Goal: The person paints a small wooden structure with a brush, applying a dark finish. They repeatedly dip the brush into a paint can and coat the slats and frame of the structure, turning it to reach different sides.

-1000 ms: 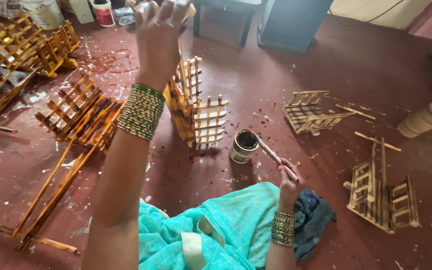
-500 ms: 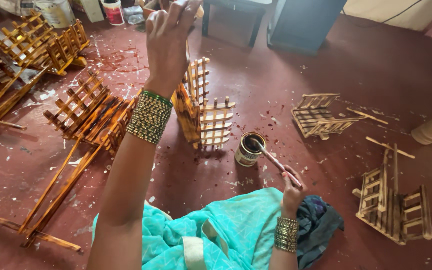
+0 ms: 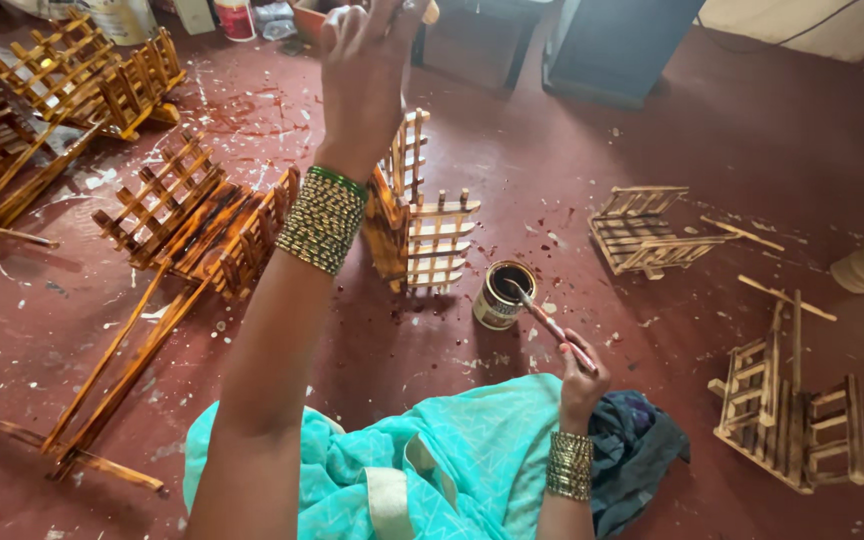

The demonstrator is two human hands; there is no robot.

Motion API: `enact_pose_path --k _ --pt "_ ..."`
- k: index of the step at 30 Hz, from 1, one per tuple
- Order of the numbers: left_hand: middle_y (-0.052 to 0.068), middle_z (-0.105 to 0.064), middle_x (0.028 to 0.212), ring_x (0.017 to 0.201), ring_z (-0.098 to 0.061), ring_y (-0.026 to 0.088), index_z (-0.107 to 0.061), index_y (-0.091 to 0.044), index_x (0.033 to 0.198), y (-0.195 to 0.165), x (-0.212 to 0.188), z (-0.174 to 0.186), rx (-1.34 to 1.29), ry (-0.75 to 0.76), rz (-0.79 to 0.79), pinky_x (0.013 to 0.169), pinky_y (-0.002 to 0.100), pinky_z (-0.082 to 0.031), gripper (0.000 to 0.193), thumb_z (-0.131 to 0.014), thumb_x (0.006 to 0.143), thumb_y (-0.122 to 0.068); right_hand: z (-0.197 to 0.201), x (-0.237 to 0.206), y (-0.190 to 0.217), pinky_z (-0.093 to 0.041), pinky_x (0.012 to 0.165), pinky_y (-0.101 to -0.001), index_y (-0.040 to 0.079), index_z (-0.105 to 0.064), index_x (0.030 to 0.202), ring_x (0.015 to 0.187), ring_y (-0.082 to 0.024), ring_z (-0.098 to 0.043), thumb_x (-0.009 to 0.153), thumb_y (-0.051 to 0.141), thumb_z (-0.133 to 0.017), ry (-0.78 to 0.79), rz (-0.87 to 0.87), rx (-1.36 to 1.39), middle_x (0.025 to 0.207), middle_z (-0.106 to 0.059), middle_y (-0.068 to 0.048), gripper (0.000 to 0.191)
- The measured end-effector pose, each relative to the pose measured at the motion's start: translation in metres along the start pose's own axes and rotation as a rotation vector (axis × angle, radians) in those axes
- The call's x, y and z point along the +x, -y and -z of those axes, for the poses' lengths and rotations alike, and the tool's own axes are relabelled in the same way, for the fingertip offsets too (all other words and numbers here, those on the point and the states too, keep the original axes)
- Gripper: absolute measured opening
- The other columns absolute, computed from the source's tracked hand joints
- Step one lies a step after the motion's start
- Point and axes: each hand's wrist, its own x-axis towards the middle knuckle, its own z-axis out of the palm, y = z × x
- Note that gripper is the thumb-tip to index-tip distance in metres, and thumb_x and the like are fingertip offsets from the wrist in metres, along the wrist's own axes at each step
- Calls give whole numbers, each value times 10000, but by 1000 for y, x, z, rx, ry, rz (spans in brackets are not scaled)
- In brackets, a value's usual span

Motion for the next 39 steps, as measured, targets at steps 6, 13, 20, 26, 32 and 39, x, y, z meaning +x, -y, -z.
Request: enact_pose_path --k 6,13,20,26,32,39 --pt "57 -588 1365 1157 -561 355 -645 -132 1375 2 -1 -2 -84 -49 -53 1045 514 -408 559 -562 844 22 -19 -6 31 -561 819 -237 -4 -760 1139 931 -101 -719 899 -16 -718 289 81 -63 1089 -780 -62 243" --pt "36 -575 1376 1172 -564 335 -616 -190 1439 -2 2 -7 -32 -51 -35 1076 517 -391 576 -592 889 -21 -108 -12 42 -607 880 -298 33 -750 1169 1029 -182 -775 883 -11 -701 639 280 -21 1152 -795 -86 293" --pt "23 -556 1424 1107 -565 278 -527 -195 1521 -4 3 4 -15 -54 -52 1078 475 -415 698 -601 860 16 -157 10 47 -627 797 -326 99 -770 1166 907 -204 -778 887 60 -751 709 274 -205 1060 -783 -112 283" --pt "8 -573 1352 1095 -558 284 -492 -230 1546 -11 4 9 -68 -37 -16 968 437 -433 782 -610 822 41 -148 18 60 -633 806 -324 88 -755 1161 930 -210 -792 880 53 -728 682 297 -129 1113 -789 -87 284" --pt "14 -564 1314 1116 -556 277 -458 -230 1566 -11 5 6 2 -61 -37 956 438 -431 798 -616 834 45 -117 4 63 -621 878 -280 9 -744 1149 1053 -147 -763 910 26 -715 585 169 -4 1137 -789 -95 242" --pt "-16 -557 1381 1134 -558 263 -463 -229 1556 -15 6 10 -4 -56 -27 1040 421 -436 798 -619 829 60 -142 5 43 -579 864 -234 -31 -727 1163 979 -116 -736 909 5 -713 562 -54 165 1084 -798 -94 256"
